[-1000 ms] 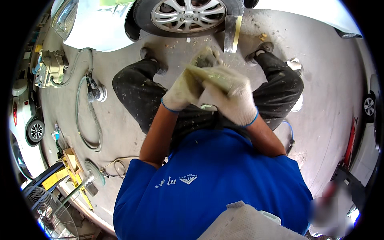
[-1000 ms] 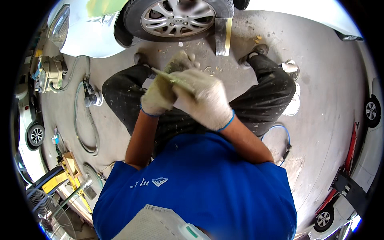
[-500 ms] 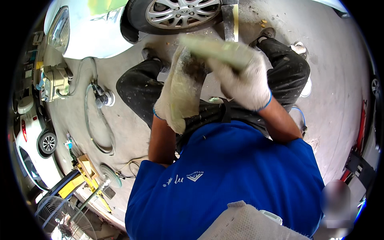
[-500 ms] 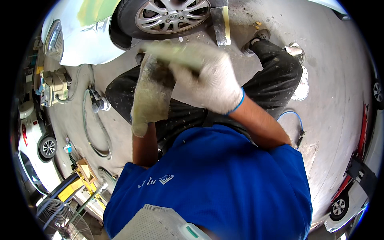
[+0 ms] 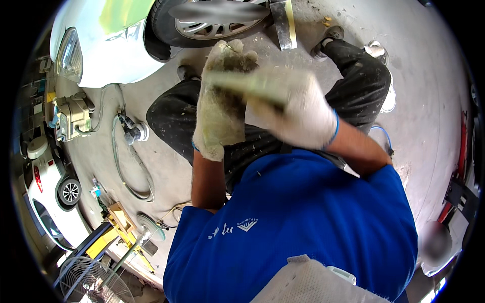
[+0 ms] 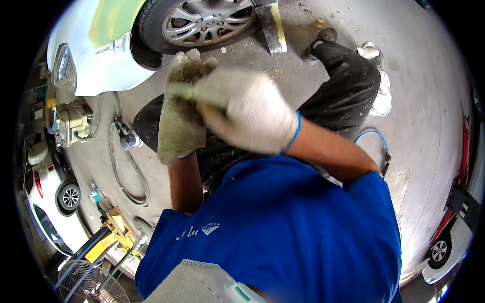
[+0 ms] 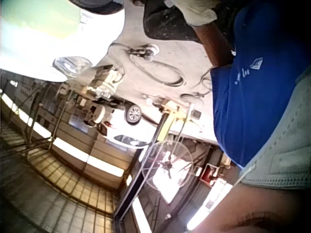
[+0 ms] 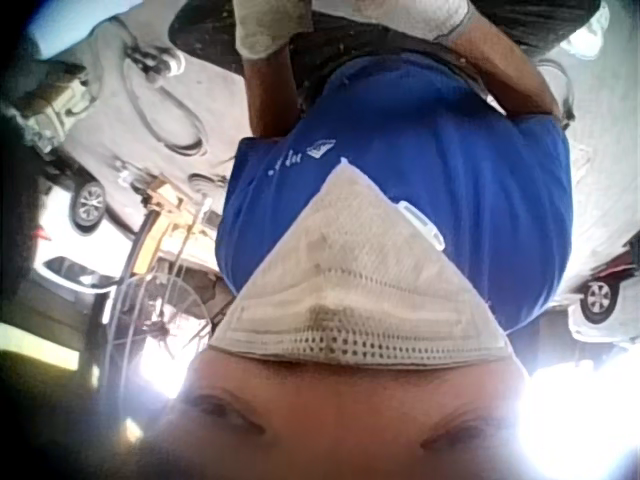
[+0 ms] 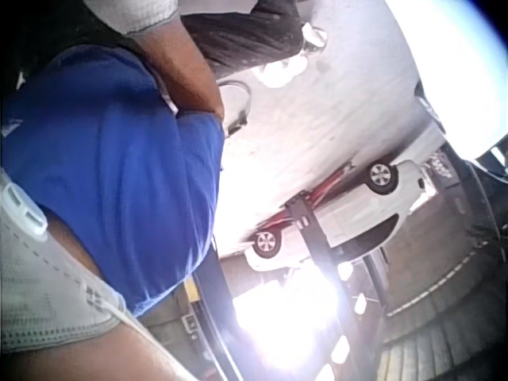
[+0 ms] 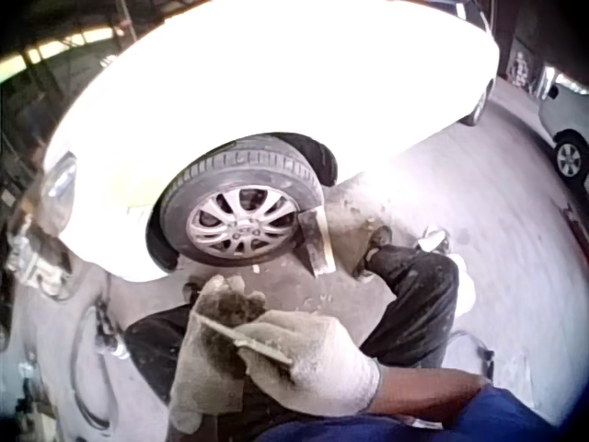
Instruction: The person sands the front bumper of a white car using a sanding block and a scraper. They move around the bumper, adjusting their position and the sanding block to work on different areas.
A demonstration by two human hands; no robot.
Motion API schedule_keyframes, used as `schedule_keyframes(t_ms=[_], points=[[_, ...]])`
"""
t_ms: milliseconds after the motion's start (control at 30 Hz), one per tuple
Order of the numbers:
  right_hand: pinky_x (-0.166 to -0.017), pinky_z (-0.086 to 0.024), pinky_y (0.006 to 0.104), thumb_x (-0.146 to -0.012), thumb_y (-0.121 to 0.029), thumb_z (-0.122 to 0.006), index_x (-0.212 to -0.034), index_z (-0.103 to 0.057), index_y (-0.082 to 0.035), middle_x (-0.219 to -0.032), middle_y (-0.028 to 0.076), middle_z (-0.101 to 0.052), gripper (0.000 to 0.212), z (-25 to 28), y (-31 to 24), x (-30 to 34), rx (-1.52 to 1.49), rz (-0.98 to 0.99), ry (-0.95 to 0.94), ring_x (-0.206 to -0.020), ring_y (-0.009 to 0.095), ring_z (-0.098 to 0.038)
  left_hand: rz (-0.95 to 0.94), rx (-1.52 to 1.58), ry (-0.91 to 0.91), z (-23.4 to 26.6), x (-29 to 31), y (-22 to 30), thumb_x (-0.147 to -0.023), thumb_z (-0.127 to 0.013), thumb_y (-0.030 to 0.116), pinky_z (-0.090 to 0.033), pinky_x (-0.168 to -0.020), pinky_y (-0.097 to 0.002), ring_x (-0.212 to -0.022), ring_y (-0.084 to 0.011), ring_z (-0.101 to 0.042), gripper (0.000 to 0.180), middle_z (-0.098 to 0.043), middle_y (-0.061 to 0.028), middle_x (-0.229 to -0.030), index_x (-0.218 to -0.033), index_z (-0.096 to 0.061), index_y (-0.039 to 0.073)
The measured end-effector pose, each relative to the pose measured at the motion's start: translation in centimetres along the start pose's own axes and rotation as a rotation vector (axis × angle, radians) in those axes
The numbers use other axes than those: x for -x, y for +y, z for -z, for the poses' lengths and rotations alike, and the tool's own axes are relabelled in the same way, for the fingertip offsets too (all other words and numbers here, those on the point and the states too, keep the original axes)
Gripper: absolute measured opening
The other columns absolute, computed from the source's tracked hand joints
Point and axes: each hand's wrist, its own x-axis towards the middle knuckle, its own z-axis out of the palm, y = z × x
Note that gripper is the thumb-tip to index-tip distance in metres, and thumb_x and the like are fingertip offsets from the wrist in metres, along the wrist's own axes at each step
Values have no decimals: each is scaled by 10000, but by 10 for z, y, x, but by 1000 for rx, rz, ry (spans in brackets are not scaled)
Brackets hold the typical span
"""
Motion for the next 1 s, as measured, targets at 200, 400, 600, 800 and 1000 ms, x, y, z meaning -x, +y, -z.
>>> schedule_keyframes(t_ms=[200,400,600,800,1000], points=[[-673,-551,387,-772,-56,-648,-975,-688,-62,-856,114,-650,207,-10,-8,6,22,8,54,-751,305,-648,-27,-25,-12,-16,-5,5,-964,-577,159,-486,-1001,-373,-1186,-231,-564,523,-508,-118,-1358,-1438,-378,63],[-677,-543,395,-771,-51,-636,-993,-685,-55,-819,128,-648,227,-7,-2,1,64,-14,109,-758,314,-645,-7,-77,64,-12,-3,0,-965,-582,197,-449,-1048,-359,-1224,-214,-541,563,-468,-134,-1415,-1457,-352,47],[-678,-546,396,-776,-91,-655,-1008,-669,-63,-810,117,-617,234,2,22,-3,225,-58,112,-768,309,-646,-36,-103,56,-11,-10,-3,-988,-535,235,-445,-1063,-358,-1235,-233,-526,557,-482,-136,-1394,-1470,-335,42],[-662,-532,408,-788,-97,-623,-1021,-666,-55,-787,135,-607,240,6,17,-8,222,-102,89,-750,341,-630,-39,-317,-20,0,-9,1,-978,-557,237,-447,-1066,-359,-1282,-230,-496,585,-458,-127,-1428,-1488,-318,79],[-724,-556,407,-795,-46,-619,-1145,-677,-92,-890,144,-679,358,7,-6,-7,-225,-11,-120,-783,340,-661,-122,-175,-98,-14,0,-2,-988,-548,284,-456,-1063,-402,-1285,-240,-497,569,-456,-126,-1441,-1493,-337,127]])
